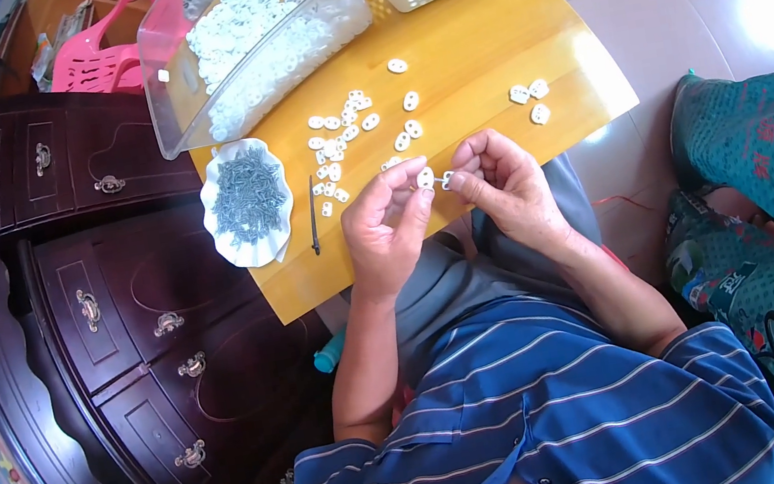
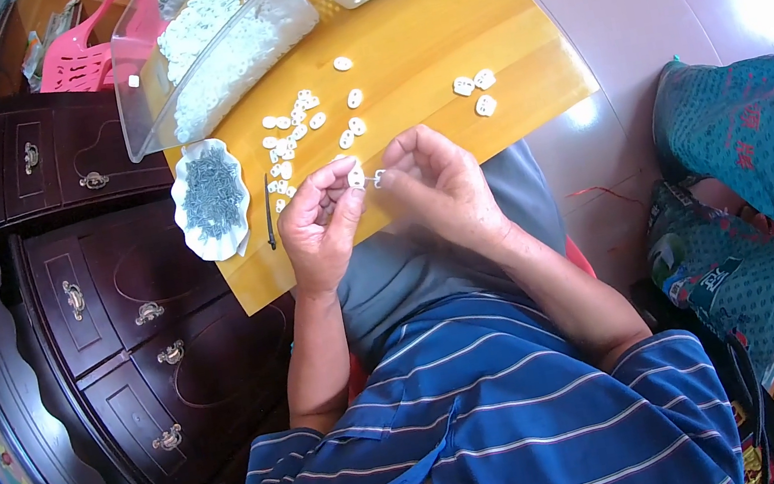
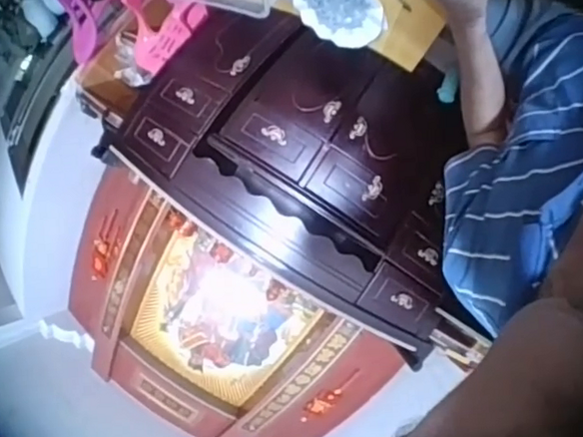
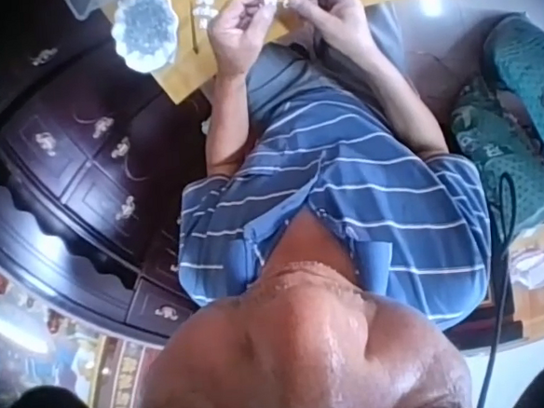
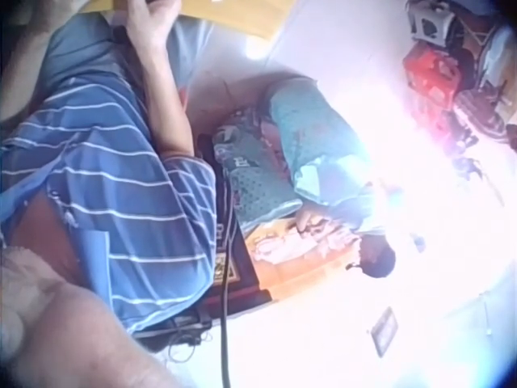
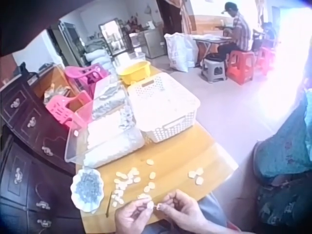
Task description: Manually assembling small white plastic components by inserting small blue pins into them.
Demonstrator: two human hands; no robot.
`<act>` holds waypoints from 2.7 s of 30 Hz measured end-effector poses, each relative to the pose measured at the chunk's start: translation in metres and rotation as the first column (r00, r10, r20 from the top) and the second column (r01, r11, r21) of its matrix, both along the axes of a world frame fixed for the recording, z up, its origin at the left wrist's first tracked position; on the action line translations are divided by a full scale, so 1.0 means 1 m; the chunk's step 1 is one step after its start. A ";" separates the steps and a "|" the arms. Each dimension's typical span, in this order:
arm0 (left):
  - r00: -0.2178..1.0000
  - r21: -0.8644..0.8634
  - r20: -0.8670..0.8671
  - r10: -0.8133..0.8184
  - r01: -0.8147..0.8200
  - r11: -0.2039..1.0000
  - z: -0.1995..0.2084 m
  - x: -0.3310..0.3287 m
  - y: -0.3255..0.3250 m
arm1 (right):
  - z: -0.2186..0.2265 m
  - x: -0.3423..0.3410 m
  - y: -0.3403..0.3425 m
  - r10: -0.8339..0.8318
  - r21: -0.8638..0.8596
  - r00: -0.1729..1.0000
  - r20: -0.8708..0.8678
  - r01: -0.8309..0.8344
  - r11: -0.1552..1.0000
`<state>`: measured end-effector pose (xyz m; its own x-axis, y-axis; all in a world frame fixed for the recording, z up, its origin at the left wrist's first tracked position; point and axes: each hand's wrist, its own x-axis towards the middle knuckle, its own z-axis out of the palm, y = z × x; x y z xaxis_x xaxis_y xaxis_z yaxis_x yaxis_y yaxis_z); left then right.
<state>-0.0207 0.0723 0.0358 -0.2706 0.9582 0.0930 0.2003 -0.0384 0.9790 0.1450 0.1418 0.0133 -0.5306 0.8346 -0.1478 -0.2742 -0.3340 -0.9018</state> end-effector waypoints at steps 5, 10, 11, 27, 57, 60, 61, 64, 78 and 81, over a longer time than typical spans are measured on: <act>0.998 -0.019 0.058 0.003 -0.002 1.000 0.001 0.001 0.000 | 0.000 0.000 0.000 0.002 0.006 1.000 -0.016 -0.002 1.000; 0.997 -0.033 0.072 0.015 -0.012 0.999 0.001 0.001 0.001 | -0.001 0.000 0.000 0.010 -0.005 1.000 -0.016 -0.010 1.000; 0.997 -0.037 0.072 0.005 -0.002 0.999 0.000 0.000 0.000 | -0.001 0.000 0.000 0.013 -0.002 1.000 -0.017 -0.013 1.000; 0.983 -0.062 -0.139 -0.124 0.116 0.991 0.021 -0.005 0.005 | 0.008 0.004 0.001 0.058 -0.069 0.998 -0.021 -0.059 0.996; 0.983 -0.118 0.150 -0.104 0.123 0.985 0.010 -0.005 0.000 | 0.009 0.004 0.000 0.075 -0.126 0.987 -0.142 -0.093 0.988; 0.984 -0.126 0.149 -0.101 0.120 0.985 0.007 -0.006 -0.001 | 0.009 0.004 0.000 0.067 -0.104 0.989 -0.135 -0.081 0.991; 0.984 -0.127 0.149 -0.100 0.120 0.985 0.008 -0.005 -0.001 | 0.008 0.003 0.000 0.057 -0.107 0.992 -0.115 -0.070 0.992; 0.982 -0.133 0.174 -0.075 0.098 0.986 0.009 -0.001 0.000 | 0.008 0.003 0.001 0.048 -0.091 0.994 -0.095 -0.057 0.994; 0.981 -0.130 0.189 -0.052 0.077 0.988 0.006 0.002 -0.002 | 0.004 0.002 -0.001 0.028 -0.053 0.997 -0.067 -0.031 0.998; 0.985 -0.131 0.161 -0.057 0.079 0.988 0.007 0.002 -0.002 | 0.003 0.002 -0.001 0.026 -0.085 0.998 -0.058 -0.031 0.996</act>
